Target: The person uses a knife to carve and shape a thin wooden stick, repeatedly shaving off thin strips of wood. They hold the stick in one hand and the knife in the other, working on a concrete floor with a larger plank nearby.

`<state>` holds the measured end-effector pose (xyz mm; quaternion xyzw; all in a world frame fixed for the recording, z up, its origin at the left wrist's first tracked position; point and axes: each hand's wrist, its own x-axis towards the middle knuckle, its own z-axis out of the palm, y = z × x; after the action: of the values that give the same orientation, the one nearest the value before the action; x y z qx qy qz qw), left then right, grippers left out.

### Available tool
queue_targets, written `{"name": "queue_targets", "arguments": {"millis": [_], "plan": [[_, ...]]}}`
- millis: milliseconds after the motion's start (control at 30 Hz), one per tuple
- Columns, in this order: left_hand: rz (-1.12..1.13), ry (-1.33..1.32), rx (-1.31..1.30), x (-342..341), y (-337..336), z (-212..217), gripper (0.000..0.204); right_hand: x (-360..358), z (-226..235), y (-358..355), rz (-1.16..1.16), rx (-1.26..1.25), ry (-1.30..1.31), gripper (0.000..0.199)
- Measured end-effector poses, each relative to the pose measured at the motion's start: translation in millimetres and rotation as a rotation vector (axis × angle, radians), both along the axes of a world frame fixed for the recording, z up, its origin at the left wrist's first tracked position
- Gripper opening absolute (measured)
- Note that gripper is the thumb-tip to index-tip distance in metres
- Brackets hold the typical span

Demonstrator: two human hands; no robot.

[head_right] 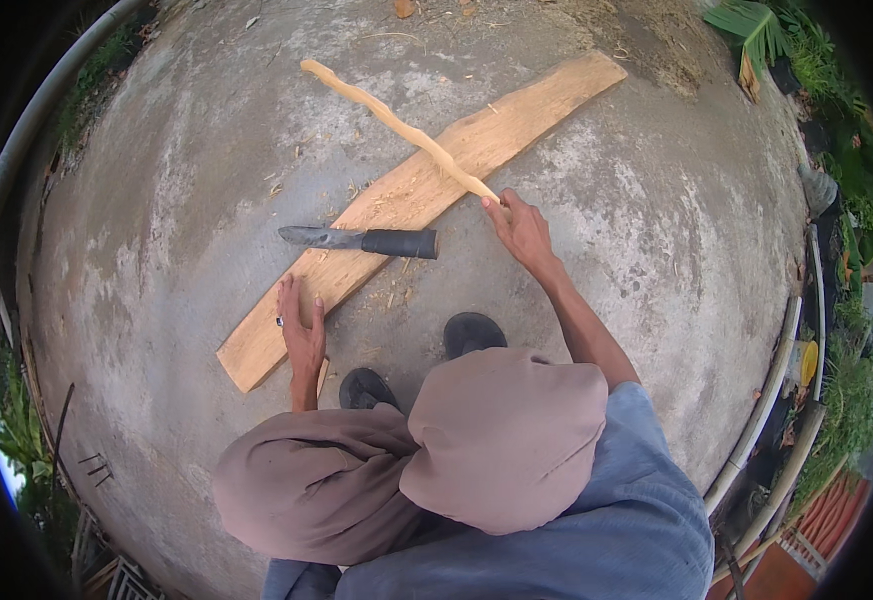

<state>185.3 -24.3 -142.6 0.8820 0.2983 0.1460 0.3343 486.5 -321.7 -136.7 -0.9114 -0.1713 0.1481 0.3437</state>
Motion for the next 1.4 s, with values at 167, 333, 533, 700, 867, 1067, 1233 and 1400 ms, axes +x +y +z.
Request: {"name": "queue_targets", "arguments": {"millis": [167, 333, 533, 700, 867, 1067, 1233, 1400], "plan": [[0.232, -0.027, -0.113, -7.9, 39.5, 14.4, 0.049, 36.3, 44.0, 27.5, 0.319, -0.180, -0.173, 0.055], [0.135, -0.129, 0.511, -1.9, 79.8, 54.5, 0.044, 55.4, 59.4, 66.9, 0.616, -0.218, -0.431, 0.056], [-0.100, 0.067, 0.479, -27.7, 112.1, 58.1, 0.033, 53.0, 68.6, 110.6, 0.825, -0.168, -0.705, 0.057], [0.049, 0.076, -0.011, -63.6, 96.9, 27.1, 0.026, 50.0, 48.7, 120.8, 0.784, -0.024, -0.760, 0.048], [0.191, 0.170, -0.246, -97.8, 70.9, 13.1, 0.033, 7.3, 41.5, 135.5, 0.540, 0.202, -0.784, 0.048], [0.297, 0.126, -0.173, -120.7, 78.8, 6.9, 0.033, -51.9, 20.4, 125.5, 0.747, -0.151, -0.504, 0.046], [0.334, 0.120, -0.074, -143.1, 87.8, 11.9, 0.028, -74.2, 7.4, 120.8, 0.557, -0.189, -0.331, 0.045], [0.206, 0.058, -0.083, -115.2, 94.2, 17.9, 0.019, -68.9, -4.4, 25.4, 0.129, 0.044, -0.088, 0.047]]}}
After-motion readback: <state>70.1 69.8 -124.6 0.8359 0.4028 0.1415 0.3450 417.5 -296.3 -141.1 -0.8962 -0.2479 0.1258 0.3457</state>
